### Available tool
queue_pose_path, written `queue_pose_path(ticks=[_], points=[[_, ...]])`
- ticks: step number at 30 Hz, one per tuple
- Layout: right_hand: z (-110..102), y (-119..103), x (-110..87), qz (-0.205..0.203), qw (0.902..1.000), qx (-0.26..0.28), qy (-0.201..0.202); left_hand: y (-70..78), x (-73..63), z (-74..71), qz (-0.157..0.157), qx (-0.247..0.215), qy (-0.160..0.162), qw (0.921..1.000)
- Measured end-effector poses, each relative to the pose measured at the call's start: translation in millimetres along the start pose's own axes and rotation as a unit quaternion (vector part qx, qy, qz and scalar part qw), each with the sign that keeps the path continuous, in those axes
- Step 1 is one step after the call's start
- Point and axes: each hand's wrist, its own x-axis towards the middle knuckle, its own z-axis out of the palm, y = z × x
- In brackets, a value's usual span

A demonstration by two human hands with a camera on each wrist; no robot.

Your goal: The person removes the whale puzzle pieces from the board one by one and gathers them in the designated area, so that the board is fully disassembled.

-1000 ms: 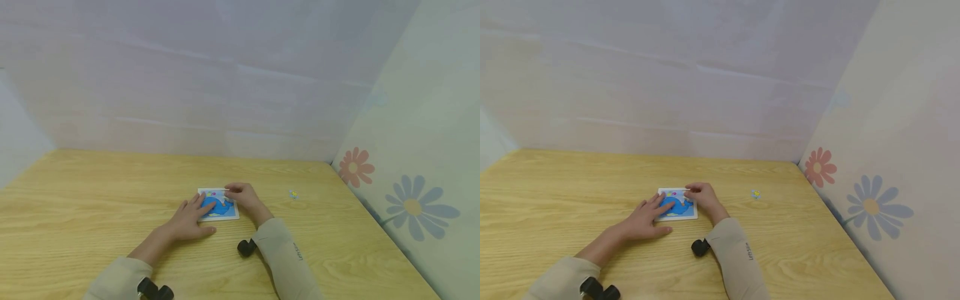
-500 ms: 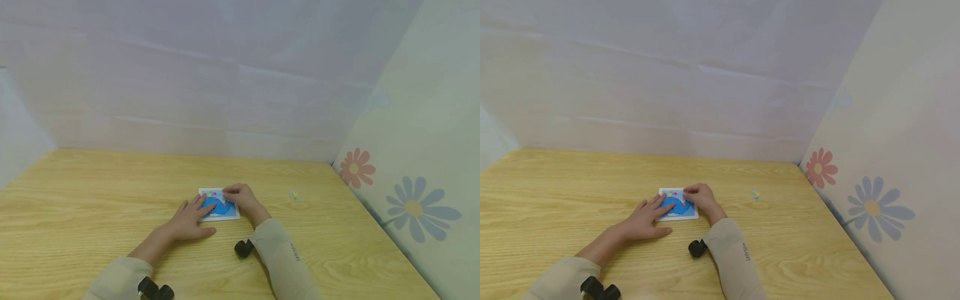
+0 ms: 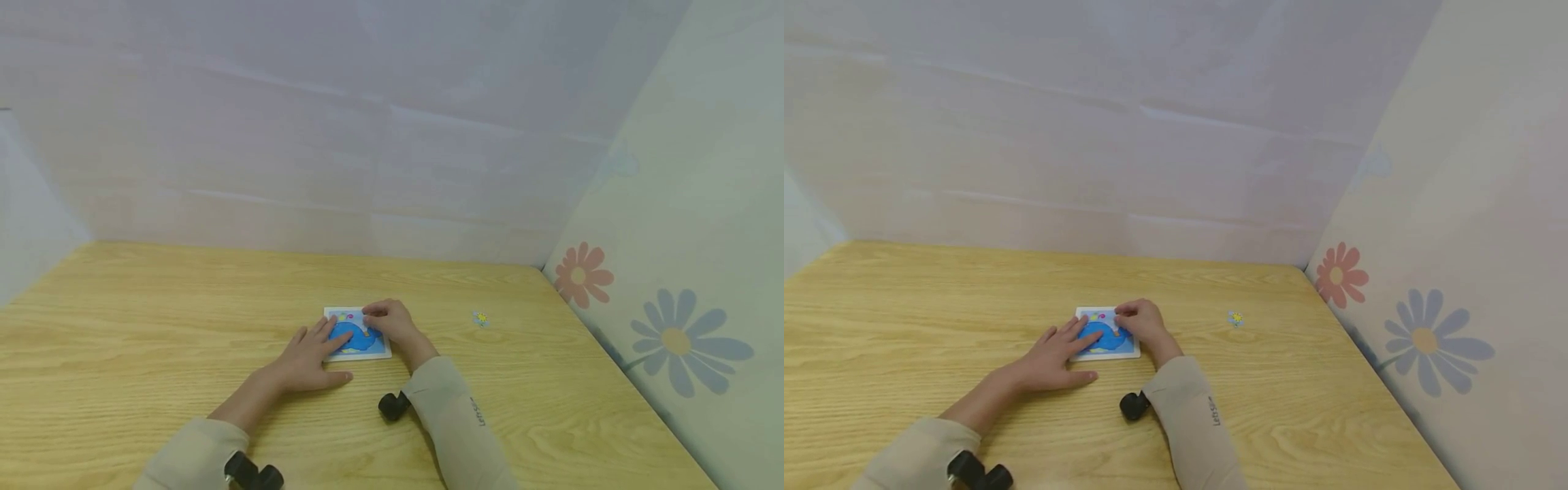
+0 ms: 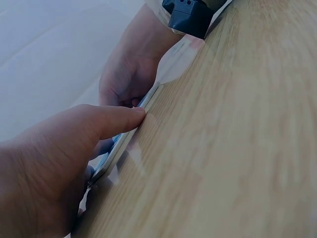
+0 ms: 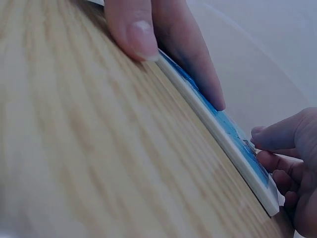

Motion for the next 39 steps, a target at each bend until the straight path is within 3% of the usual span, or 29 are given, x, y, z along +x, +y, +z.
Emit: queue_pose_path(ticks=[10, 31, 39], points=[[1.3, 3.2, 0.6, -0.019, 0.9994, 0.026, 0.014, 2.5, -0.6, -1.7, -0.002, -0.003, -0.003, 1.0], [-1.4, -0.5, -1.9, -0.069, 0.9972, -0.029, 0.0, 4.6, 1.0, -2.5, -0.001, -0.003, -0.006, 1.0], [-0.7, -0.7, -0.6, -0.06, 0.9974, -0.039, -0.006, 4.4, 0.9, -1.9, -0.003, 0.0, -0.007, 1.0]])
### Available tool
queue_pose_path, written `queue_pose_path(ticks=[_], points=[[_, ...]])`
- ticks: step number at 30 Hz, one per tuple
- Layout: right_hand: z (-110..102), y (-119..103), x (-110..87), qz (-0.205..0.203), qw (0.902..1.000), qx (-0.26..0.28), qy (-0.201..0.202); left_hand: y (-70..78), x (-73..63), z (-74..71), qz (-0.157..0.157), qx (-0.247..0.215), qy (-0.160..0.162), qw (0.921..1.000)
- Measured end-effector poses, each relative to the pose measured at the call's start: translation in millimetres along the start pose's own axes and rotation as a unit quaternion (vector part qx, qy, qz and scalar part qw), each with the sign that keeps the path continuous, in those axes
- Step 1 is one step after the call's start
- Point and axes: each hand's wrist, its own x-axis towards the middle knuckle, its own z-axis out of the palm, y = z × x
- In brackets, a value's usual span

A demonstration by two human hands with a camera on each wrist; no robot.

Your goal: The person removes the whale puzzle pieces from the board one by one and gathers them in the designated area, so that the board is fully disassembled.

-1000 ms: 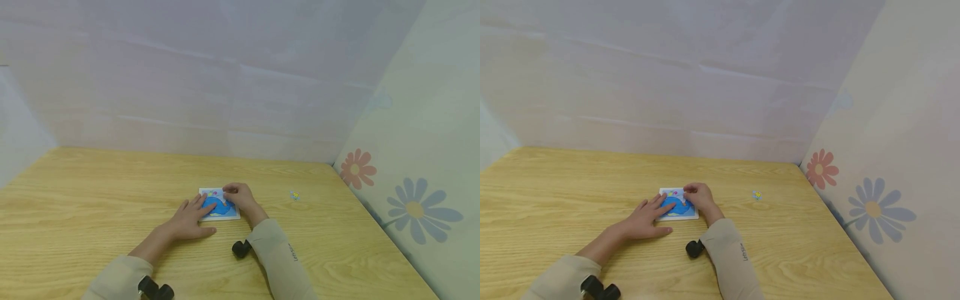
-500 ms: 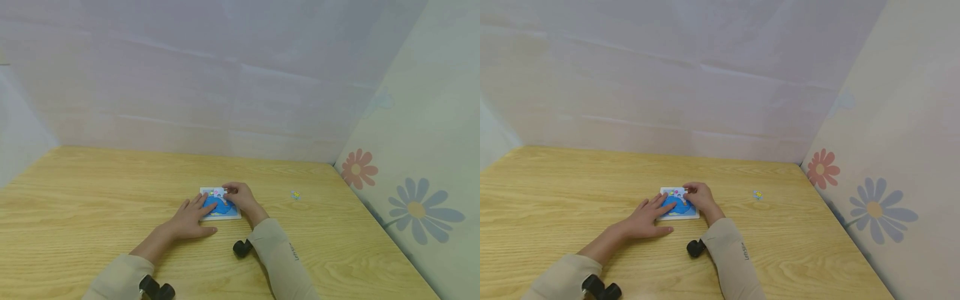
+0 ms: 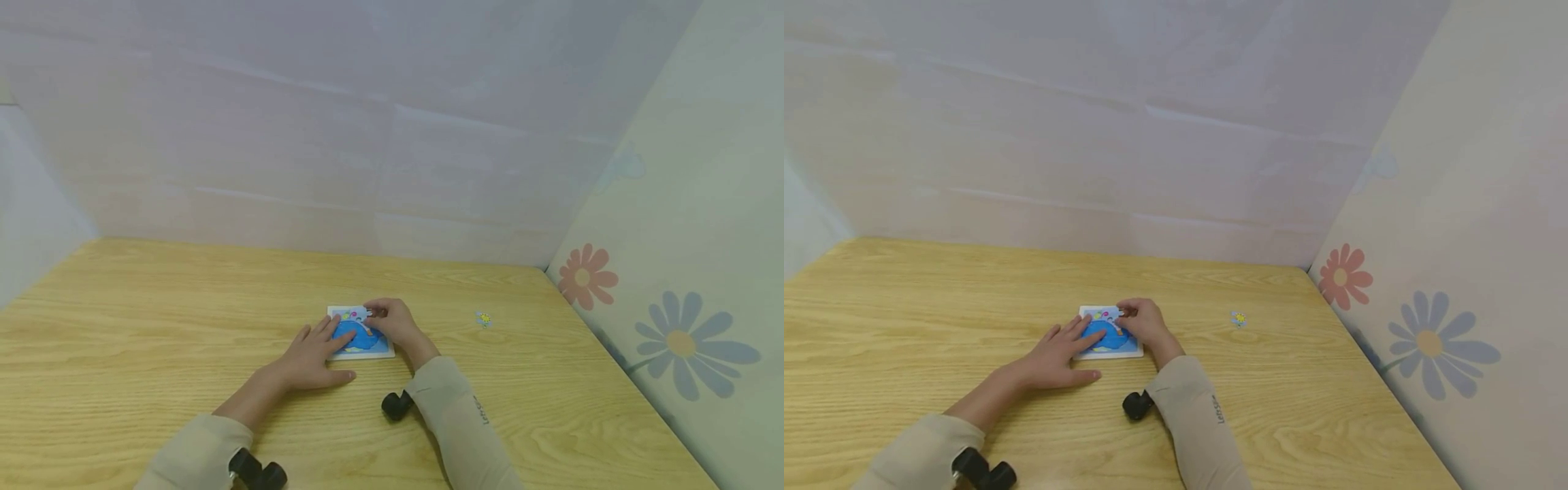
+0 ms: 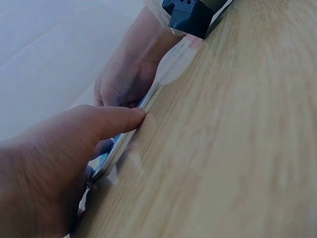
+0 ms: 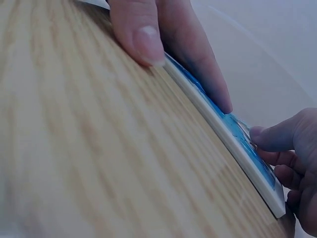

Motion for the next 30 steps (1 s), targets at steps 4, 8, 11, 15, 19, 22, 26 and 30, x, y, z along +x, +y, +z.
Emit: queue_pose_path(ticks=[4, 8, 11, 15, 19, 22, 26, 30], points=[[-1, 1, 0.8, -0.004, 1.0, -0.006, -0.001, 0.0, 0.1, 0.3, 0.0, -0.002, -0.001, 1.0], [-2, 2, 2.2, -0.003, 0.9998, -0.019, -0.002, -0.4, 0.4, 0.7, 0.001, -0.001, 0.0, 1.0], [-2, 3, 3.1, -0.002, 0.9997, -0.024, -0.004, -1.3, 1.0, 1.4, 0.003, 0.001, -0.001, 1.0], [-4, 4, 3.6, 0.004, 0.9999, -0.009, -0.003, -2.3, 1.7, 1.9, 0.002, 0.003, -0.003, 1.0], [-8, 4, 3.5, 0.008, 0.9999, 0.015, 0.001, -1.7, 1.6, 1.8, -0.002, 0.003, -0.003, 1.0], [-13, 5, 2.8, 0.015, 0.9995, 0.028, 0.005, -1.1, 1.8, 1.7, -0.003, 0.003, -0.002, 1.0], [-23, 7, 0.5, 0.015, 0.9992, 0.037, 0.004, -1.5, 2.2, 2.9, -0.003, 0.005, -0.002, 1.0], [-34, 10, -3.5, -0.023, 0.9994, 0.025, 0.003, -2.7, 2.8, 4.5, -0.003, 0.005, -0.004, 1.0]])
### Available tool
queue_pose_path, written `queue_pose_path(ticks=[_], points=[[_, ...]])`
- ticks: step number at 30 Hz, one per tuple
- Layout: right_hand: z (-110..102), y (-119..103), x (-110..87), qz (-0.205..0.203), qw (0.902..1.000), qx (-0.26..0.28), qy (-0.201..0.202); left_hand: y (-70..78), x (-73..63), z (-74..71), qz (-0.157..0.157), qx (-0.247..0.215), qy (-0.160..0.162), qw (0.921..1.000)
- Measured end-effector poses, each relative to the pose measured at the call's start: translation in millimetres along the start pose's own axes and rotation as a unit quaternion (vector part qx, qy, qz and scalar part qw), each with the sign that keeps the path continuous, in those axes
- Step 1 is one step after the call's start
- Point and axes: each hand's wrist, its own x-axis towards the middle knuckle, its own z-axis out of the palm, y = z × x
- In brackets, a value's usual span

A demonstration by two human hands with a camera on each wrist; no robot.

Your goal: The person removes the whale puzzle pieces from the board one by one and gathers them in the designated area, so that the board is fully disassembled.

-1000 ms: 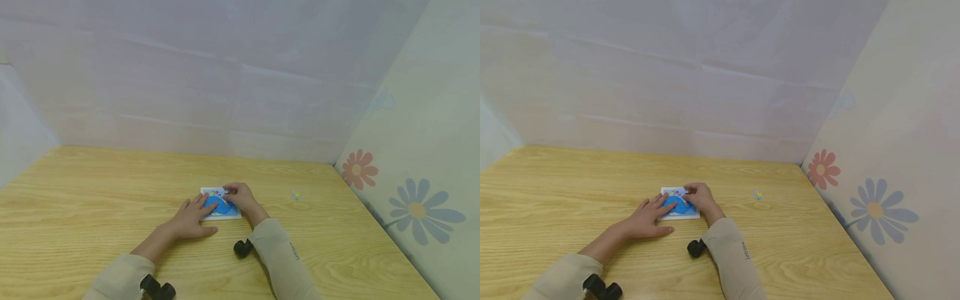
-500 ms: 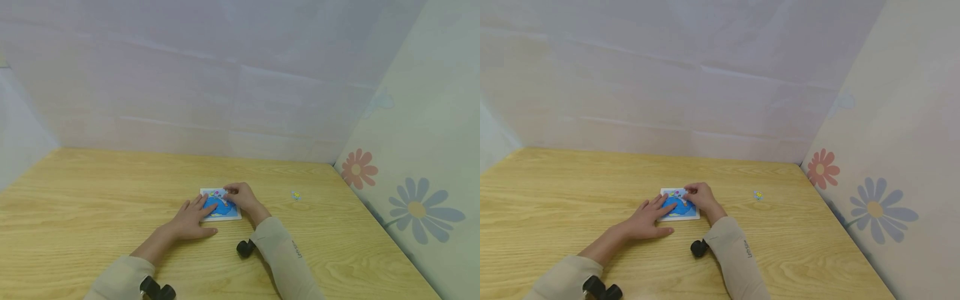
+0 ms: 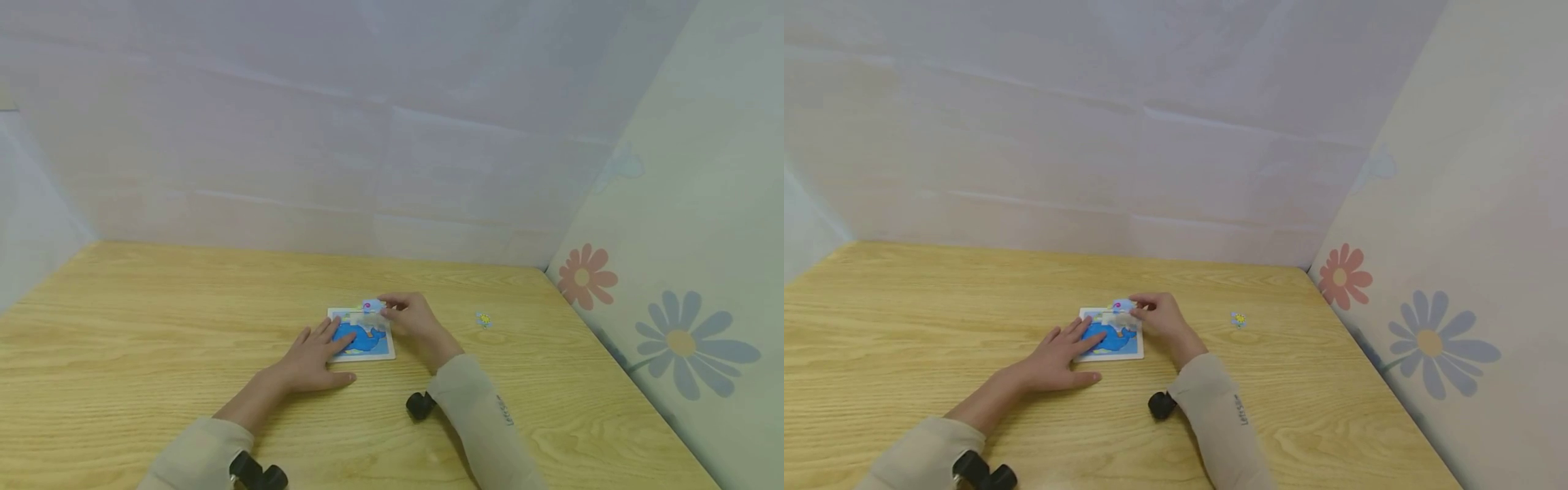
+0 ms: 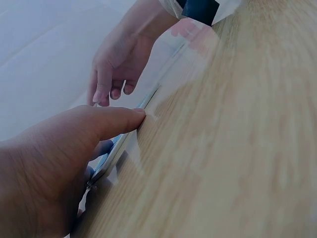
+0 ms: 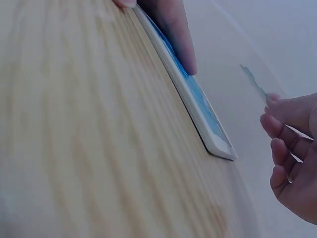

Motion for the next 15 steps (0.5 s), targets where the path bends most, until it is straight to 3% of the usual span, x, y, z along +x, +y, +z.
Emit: queue_pose_path(ticks=[6, 15], points=[[-18, -1, -9.9, -0.032, 0.9994, -0.001, 0.012, -1.2, 0.6, 0.6, 0.002, -0.001, 0.003, 1.0], [-50, -2, -28.9, -0.02, 0.9994, 0.014, 0.024, 0.2, -0.4, -0.5, 0.003, 0.004, 0.003, 1.0]])
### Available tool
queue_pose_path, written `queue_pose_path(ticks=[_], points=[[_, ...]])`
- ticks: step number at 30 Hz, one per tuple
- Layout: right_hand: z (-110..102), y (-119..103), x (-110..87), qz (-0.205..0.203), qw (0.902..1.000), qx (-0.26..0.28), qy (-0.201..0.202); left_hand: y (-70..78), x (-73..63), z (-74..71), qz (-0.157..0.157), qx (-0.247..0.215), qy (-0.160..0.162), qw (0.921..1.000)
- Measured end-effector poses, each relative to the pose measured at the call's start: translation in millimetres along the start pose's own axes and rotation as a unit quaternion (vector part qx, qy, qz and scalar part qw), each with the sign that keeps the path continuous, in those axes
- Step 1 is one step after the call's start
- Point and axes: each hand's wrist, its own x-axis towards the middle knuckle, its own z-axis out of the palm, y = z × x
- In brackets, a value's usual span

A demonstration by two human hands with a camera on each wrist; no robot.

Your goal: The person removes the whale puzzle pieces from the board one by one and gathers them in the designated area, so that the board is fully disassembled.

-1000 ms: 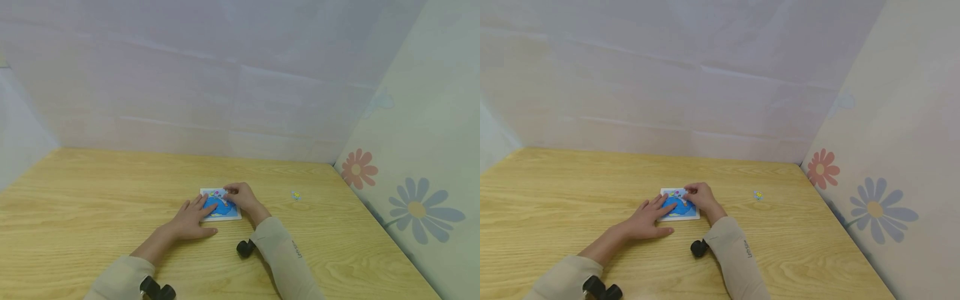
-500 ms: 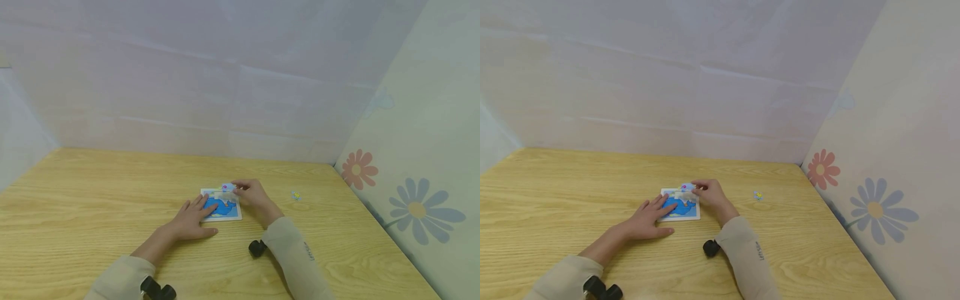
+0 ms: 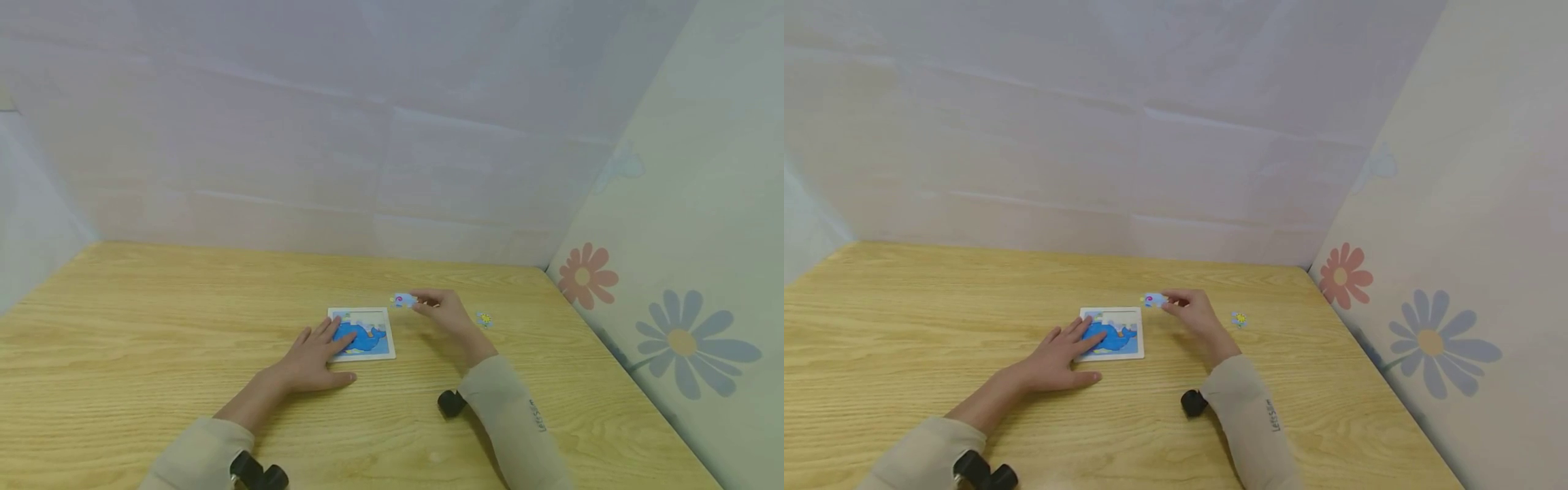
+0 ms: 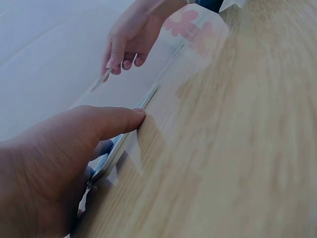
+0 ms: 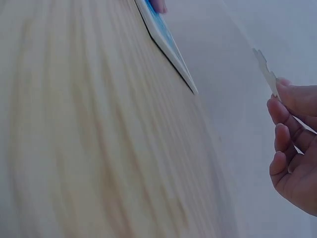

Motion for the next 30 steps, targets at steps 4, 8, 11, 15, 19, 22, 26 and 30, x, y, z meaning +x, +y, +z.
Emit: queue_pose_path(ticks=[4, 8, 11, 15, 19, 22, 26, 30], points=[[-15, 8, -4.1, 0.008, 0.9999, 0.013, 0.005, 0.3, -0.6, -0.8, 0.0, 0.001, -0.002, 1.0], [-28, 29, -2.8, 0.01, 0.9998, 0.005, 0.016, 0.8, -1.1, -1.4, -0.001, 0.002, -0.002, 1.0], [-37, 37, -4.4, 0.01, 0.9997, -0.008, 0.022, 1.0, -1.6, -1.6, -0.002, 0.003, -0.001, 1.0], [-50, 49, -7.1, 0.008, 0.9994, -0.019, 0.028, 1.2, -1.6, -1.5, -0.001, 0.003, 0.001, 1.0], [-60, 57, -10.8, 0.01, 0.9993, -0.013, 0.034, 0.5, -1.7, -1.4, -0.001, 0.007, 0.001, 1.0], [-63, 61, -12.6, 0.03, 0.9987, -0.004, 0.041, 0.0, -1.8, -1.3, 0.0, 0.009, 0.001, 1.0], [-65, 66, -13.3, 0.058, 0.9972, -0.001, 0.047, 0.0, -2.0, -1.6, 0.0, 0.006, 0.0, 1.0], [-67, 73, -13.2, 0.061, 0.997, -0.015, 0.045, 0.7, -2.1, -1.6, -0.001, 0.006, 0.0, 1.0]])
